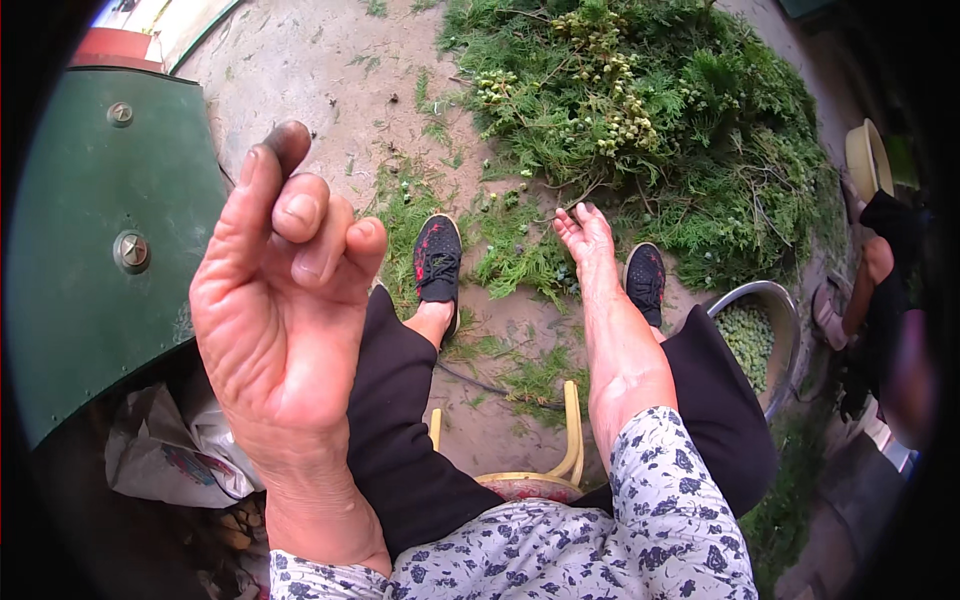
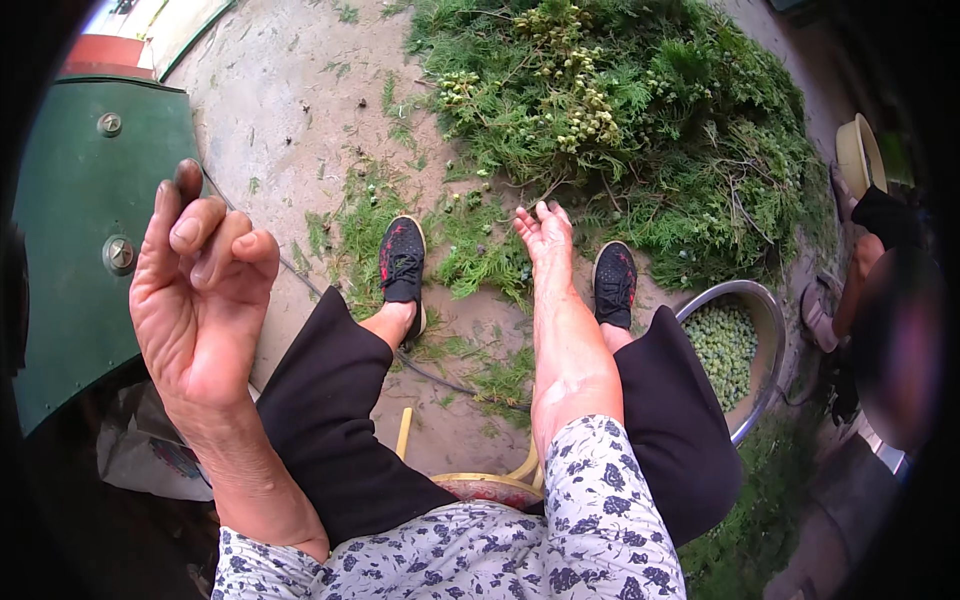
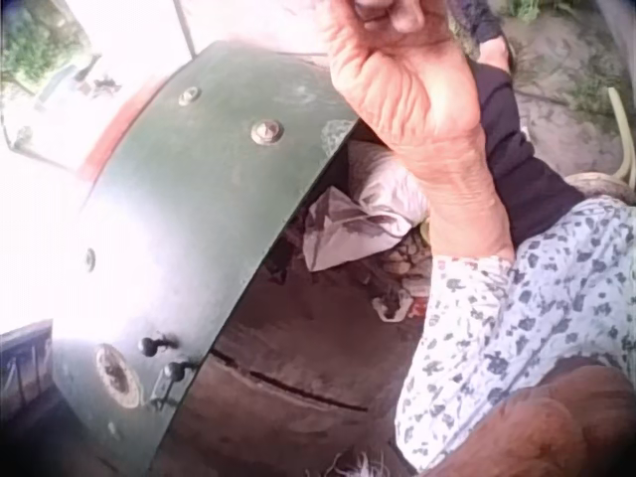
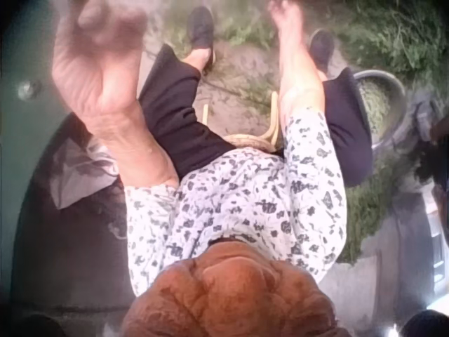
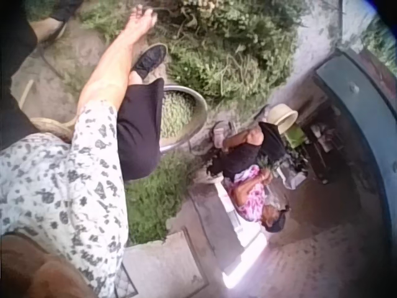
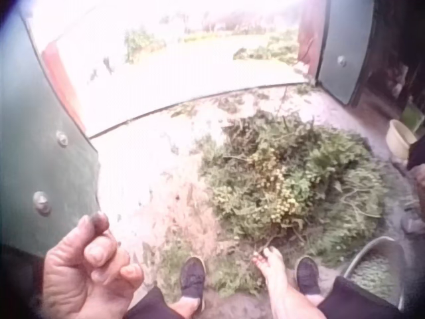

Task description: Manually picking small green peppers from harvested branches and placing them into a metal basin.

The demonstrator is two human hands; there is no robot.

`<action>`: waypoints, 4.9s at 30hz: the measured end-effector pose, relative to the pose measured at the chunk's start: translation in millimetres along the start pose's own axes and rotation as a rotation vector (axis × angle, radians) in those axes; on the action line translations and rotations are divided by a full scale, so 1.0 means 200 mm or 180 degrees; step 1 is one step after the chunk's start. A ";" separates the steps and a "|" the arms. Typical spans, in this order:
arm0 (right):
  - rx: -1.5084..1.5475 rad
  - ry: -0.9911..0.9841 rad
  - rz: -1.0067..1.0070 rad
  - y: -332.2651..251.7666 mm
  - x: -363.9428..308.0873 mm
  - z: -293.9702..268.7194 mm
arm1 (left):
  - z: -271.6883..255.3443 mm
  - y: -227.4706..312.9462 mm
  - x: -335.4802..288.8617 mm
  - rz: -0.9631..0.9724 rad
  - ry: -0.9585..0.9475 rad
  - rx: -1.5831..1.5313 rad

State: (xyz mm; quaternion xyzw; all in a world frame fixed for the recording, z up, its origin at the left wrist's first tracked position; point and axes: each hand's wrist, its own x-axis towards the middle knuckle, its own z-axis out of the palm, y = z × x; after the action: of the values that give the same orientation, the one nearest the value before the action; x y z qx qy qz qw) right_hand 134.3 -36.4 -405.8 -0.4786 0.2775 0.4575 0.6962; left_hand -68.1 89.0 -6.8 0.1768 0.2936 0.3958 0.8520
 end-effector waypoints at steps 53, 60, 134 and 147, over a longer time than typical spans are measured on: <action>-0.4786 -0.2004 -0.3901 -0.44 -1.71 0.45 | 0.17 -0.23 -0.07 0.0237 -0.0868 0.1161; -0.3998 -0.2088 -0.3471 -0.66 -1.68 0.48 | 0.16 -0.22 -0.08 -0.0048 -0.0804 0.1223; -0.2667 -0.0189 -0.1894 -1.38 -1.59 -0.29 | 0.02 -0.19 0.14 -0.0376 0.0122 -0.0830; -0.5331 -0.1469 -0.4936 -0.80 -1.88 0.35 | 0.03 -0.21 0.09 -0.0537 0.0158 -0.0878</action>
State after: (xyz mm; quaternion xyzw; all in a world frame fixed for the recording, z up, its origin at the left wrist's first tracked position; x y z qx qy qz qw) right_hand 113.7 -132.2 -2.6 -0.7355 -0.6120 0.0254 0.2894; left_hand -30.8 77.5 -30.7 0.0230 0.2712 0.3636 0.8909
